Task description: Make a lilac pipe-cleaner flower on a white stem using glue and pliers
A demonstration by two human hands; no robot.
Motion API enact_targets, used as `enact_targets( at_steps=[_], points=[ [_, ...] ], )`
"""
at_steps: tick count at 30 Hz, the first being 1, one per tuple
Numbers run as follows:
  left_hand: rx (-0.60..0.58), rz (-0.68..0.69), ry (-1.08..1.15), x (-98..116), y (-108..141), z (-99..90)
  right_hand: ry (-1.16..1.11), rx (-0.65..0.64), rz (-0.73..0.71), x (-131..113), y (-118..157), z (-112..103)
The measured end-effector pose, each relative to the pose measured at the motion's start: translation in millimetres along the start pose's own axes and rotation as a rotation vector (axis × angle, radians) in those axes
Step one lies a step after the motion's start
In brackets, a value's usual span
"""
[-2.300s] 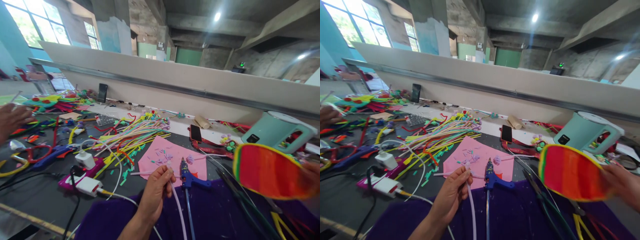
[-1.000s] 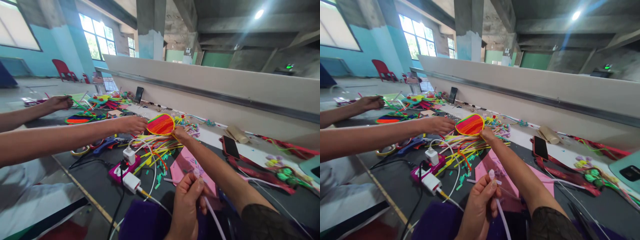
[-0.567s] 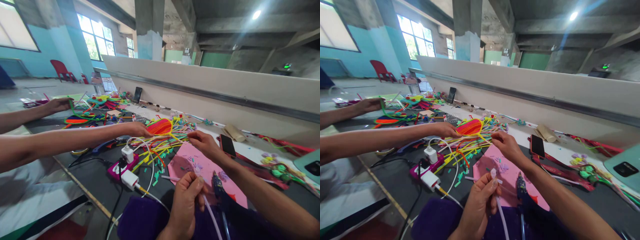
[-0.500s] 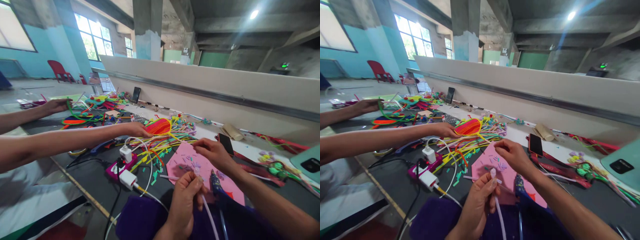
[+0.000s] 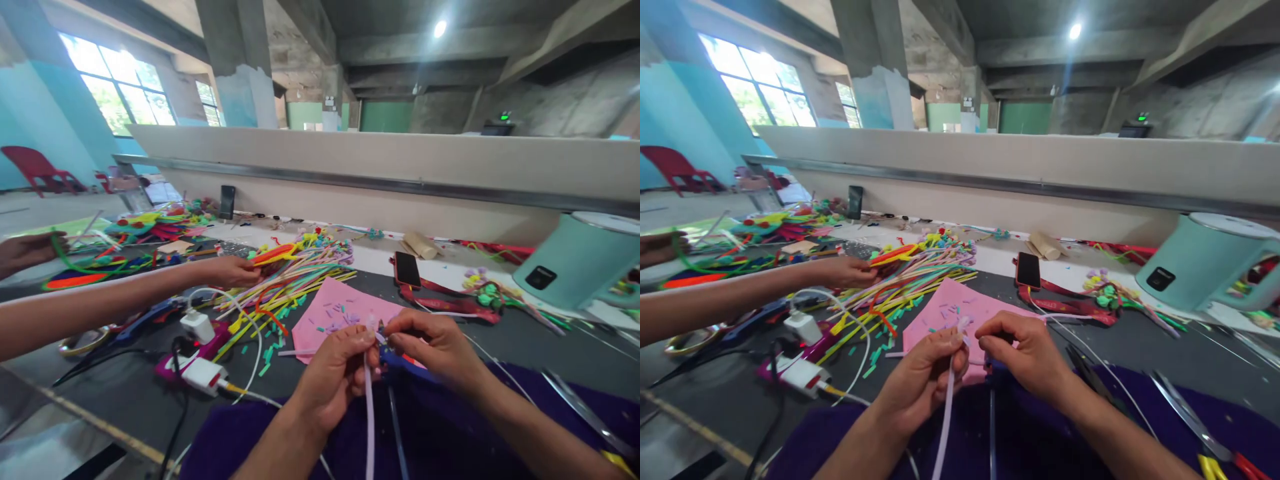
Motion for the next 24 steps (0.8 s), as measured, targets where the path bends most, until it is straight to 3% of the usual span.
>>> enact_targets(
  at_steps=[4, 9, 12, 24],
  points=[
    [0.034, -0.051, -0.076, -7, -11, -4.9, -0.044, 0.053, 0.010, 5, -1, -8],
    [0.100, -0.036, -0.135, -16, -21, -22.7, 0.068, 0.053, -0.114, -3, -2, -6],
    [0.106, -0.034, -0.110, -19, -22, -27.4, 0.139, 0.051, -0.119, -2, -2, 0],
    [0.075, 0.026, -0.143, -18, -16, -22.7, 0.136, 0.058, -0.110, 7, 2, 12]
  ],
)
Point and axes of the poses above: each hand's wrist, its own y-axis away from the middle knuckle, its own z-axis out of the palm, x = y × z, the point moved 7 cm from there along -y, towards the middle knuckle, and after that the axes turned 13 degrees about y, right-handed, at the moved point
